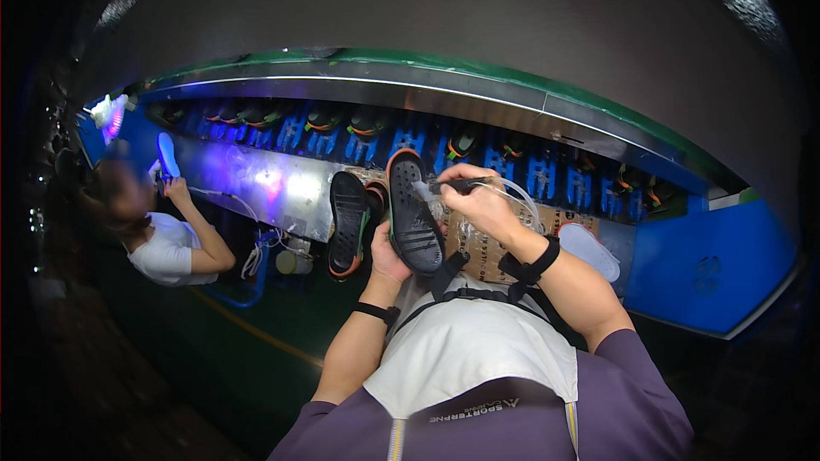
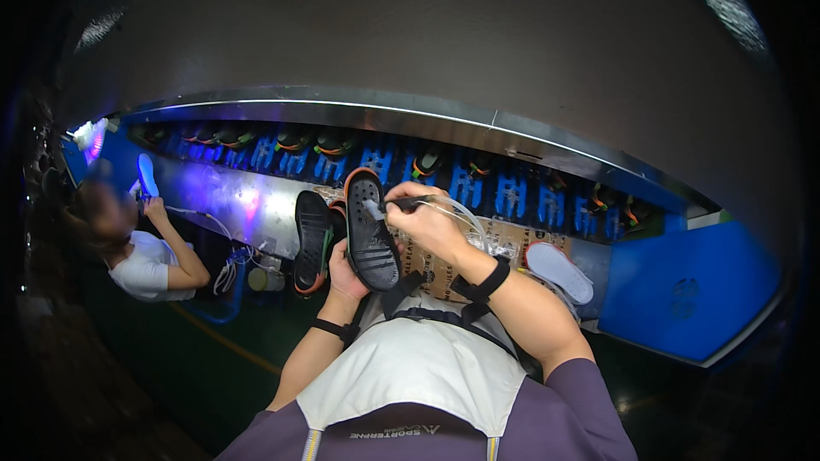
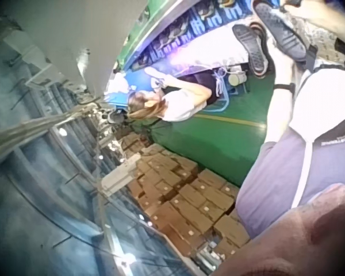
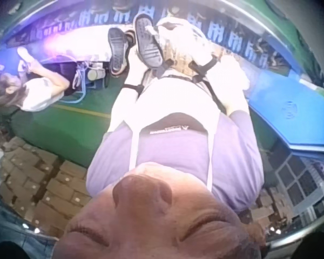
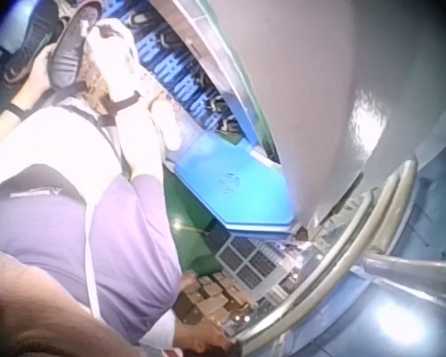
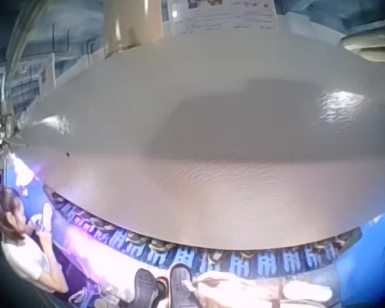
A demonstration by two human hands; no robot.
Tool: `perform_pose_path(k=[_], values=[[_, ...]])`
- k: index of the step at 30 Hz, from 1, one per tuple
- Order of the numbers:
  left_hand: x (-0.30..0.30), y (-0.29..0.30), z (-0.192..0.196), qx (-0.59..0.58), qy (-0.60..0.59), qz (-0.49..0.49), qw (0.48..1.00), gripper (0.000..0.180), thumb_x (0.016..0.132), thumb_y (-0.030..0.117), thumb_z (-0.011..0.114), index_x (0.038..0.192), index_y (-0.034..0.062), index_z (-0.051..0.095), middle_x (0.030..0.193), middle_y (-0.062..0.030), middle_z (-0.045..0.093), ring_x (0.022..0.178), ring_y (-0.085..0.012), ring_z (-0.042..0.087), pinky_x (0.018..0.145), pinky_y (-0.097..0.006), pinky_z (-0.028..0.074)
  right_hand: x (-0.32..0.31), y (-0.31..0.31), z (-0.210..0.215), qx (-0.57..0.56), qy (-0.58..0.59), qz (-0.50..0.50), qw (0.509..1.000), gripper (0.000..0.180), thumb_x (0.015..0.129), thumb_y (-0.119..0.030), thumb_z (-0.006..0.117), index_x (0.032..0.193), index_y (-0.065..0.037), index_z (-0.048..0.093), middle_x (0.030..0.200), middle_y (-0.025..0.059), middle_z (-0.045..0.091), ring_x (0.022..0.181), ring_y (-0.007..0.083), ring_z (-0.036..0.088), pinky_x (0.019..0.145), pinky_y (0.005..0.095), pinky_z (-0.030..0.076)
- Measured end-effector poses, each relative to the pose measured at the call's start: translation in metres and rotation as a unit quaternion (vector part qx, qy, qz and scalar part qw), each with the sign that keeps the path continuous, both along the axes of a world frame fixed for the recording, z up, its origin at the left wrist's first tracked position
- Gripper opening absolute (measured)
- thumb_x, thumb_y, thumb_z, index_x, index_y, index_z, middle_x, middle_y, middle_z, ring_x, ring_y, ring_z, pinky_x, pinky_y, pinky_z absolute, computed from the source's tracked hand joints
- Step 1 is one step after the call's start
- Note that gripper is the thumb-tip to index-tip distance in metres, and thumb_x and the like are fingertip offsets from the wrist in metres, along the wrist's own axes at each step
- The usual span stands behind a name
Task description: Apply adhesive or sealant to the edges and bottom surface of shoe soles using a brush.
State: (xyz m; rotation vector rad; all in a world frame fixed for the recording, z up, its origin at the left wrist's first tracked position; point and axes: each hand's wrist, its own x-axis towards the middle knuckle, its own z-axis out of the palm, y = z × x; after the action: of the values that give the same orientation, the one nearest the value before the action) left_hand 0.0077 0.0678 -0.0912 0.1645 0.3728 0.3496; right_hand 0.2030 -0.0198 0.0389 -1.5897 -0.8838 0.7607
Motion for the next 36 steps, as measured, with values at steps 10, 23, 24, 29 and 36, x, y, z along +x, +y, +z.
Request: perform_pose_path(k=[10, 23, 24, 29, 36], values=[[0.033, -0.015, 0.069, 0.114, 0.005, 0.113, 0.987, 0.064, 0.106, 0.053, 0.036, 0.15, 0.0089, 0.05, 0.144, -0.0127, 0.06, 0.131, -0.0308, 0.059, 0.114, -0.047, 0.045, -0.022, 0.044, 0.036, 0.196, -0.246, -0.074, 0.946, 0.02, 0.086, -0.013, 0.074, 0.104, -0.004, 0.072, 0.091, 0.0137, 0.073, 0.081, 0.0283, 0.071, 0.078, 0.037, 0.051], [0.036, 0.0, 0.098, 0.166, -0.026, 0.142, 0.975, 0.068, 0.104, 0.06, 0.035, 0.148, 0.0104, 0.053, 0.143, -0.0139, 0.06, 0.131, -0.0329, 0.059, 0.113, -0.05, 0.046, -0.001, -0.003, 0.102, 0.087, -0.278, 0.209, 0.934, 0.025, 0.084, -0.016, 0.078, 0.108, -0.007, 0.077, 0.092, 0.015, 0.074, 0.085, 0.0324, 0.072, 0.078, 0.0425, 0.055], [0.038, -0.005, 0.104, 0.154, -0.042, 0.132, 0.978, 0.067, 0.104, 0.059, 0.036, 0.149, 0.0117, 0.052, 0.145, -0.0126, 0.06, 0.132, -0.032, 0.058, 0.113, -0.049, 0.046, 0.0, 0.003, 0.102, 0.125, -0.283, 0.127, 0.942, 0.025, 0.085, -0.015, 0.078, 0.108, -0.007, 0.077, 0.091, 0.0147, 0.074, 0.083, 0.0314, 0.071, 0.077, 0.0418, 0.055], [0.043, -0.024, 0.125, 0.137, -0.003, 0.117, 0.984, 0.065, 0.103, 0.057, 0.04, 0.15, 0.0126, 0.052, 0.146, -0.0093, 0.06, 0.132, -0.0282, 0.059, 0.112, -0.046, 0.048, -0.008, 0.035, 0.082, 0.322, -0.353, -0.066, 0.876, 0.035, 0.082, -0.004, 0.08, 0.116, -0.005, 0.075, 0.084, 0.01, 0.07, 0.077, 0.028, 0.067, 0.076, 0.0371, 0.051], [0.045, -0.02, 0.135, 0.132, -0.024, 0.135, 0.982, 0.064, 0.103, 0.057, 0.042, 0.144, 0.0098, 0.057, 0.141, -0.0101, 0.063, 0.128, -0.0286, 0.061, 0.11, -0.045, 0.049, 0.005, 0.025, 0.083, 0.291, -0.132, 0.029, 0.947, 0.024, 0.082, -0.011, 0.079, 0.107, -0.009, 0.078, 0.086, 0.0064, 0.073, 0.082, 0.0238, 0.066, 0.084, 0.0371, 0.047]])
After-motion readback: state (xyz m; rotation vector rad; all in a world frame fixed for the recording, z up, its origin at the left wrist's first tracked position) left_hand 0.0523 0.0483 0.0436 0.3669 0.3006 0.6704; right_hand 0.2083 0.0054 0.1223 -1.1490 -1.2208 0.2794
